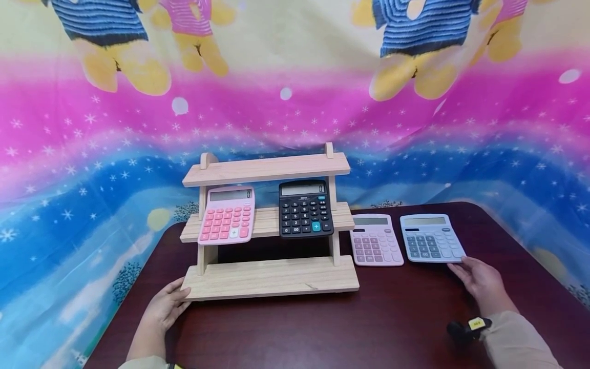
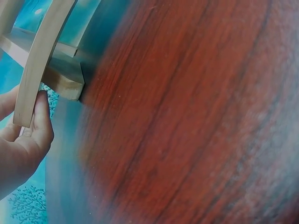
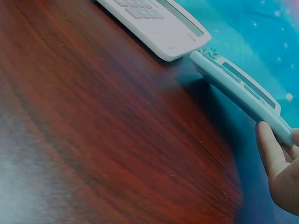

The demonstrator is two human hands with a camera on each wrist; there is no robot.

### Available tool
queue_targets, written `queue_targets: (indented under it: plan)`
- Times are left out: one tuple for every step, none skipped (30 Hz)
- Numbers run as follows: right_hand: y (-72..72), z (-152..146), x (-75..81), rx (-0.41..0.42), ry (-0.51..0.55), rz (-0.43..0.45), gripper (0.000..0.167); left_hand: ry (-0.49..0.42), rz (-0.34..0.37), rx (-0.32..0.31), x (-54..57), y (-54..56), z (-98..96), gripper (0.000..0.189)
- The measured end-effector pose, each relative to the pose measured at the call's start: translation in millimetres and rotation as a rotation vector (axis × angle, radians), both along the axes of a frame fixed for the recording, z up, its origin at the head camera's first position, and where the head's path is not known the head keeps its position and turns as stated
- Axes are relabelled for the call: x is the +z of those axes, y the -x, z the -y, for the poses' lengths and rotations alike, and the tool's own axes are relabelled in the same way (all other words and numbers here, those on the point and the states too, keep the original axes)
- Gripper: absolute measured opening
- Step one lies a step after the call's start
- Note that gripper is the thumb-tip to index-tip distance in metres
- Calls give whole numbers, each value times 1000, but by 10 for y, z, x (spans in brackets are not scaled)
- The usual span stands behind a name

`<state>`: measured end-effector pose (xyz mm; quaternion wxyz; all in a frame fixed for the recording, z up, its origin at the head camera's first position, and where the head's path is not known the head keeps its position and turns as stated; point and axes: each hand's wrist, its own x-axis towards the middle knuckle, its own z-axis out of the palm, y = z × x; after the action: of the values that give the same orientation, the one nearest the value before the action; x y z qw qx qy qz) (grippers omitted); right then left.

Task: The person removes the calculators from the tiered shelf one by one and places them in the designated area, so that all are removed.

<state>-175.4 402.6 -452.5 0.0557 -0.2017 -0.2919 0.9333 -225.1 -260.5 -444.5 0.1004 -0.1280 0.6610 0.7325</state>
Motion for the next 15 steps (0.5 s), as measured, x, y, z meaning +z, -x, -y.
queue_targets:
  plan:
    - [8,-6,15,9,-4,17,31,6,1,0,5,-2,2,71]
    - [13,-10,27,15,0,22,31,8,2,0,9,0,5,70]
    - [14,-9,39,23,8,15,29,5,3,0,19,0,8,70]
    - [15,-10,50,24,20,18,23,3,4,0,26,2,13,70]
    - [17,-7,59,25,24,21,22,-2,0,-3,33,2,18,70]
    - [20,-5,64,23,23,26,21,-6,1,-2,41,1,22,70]
    - [23,-2,68,18,19,31,21,-10,1,0,45,3,26,70]
    - [27,-2,65,13,15,37,21,-14,-1,0,45,2,30,71]
    - [33,-4,64,5,1,61,31,-16,-2,0,43,1,33,71]
    - [42,-11,59,-8,-14,96,45,-14,-4,1,35,3,34,71]
    - [49,-17,52,-19,-33,126,56,-14,-6,0,26,3,34,72]
    - [56,-26,45,-31,-48,164,68,-13,-6,0,18,2,32,72]
    - [62,-37,39,-44,-69,209,75,-12,-7,0,8,3,29,73]
    - [66,-50,28,-60,-83,244,75,-13,-8,-1,-1,3,25,73]
    - [69,-60,21,-75,-97,277,74,-11,-8,0,-8,4,20,73]
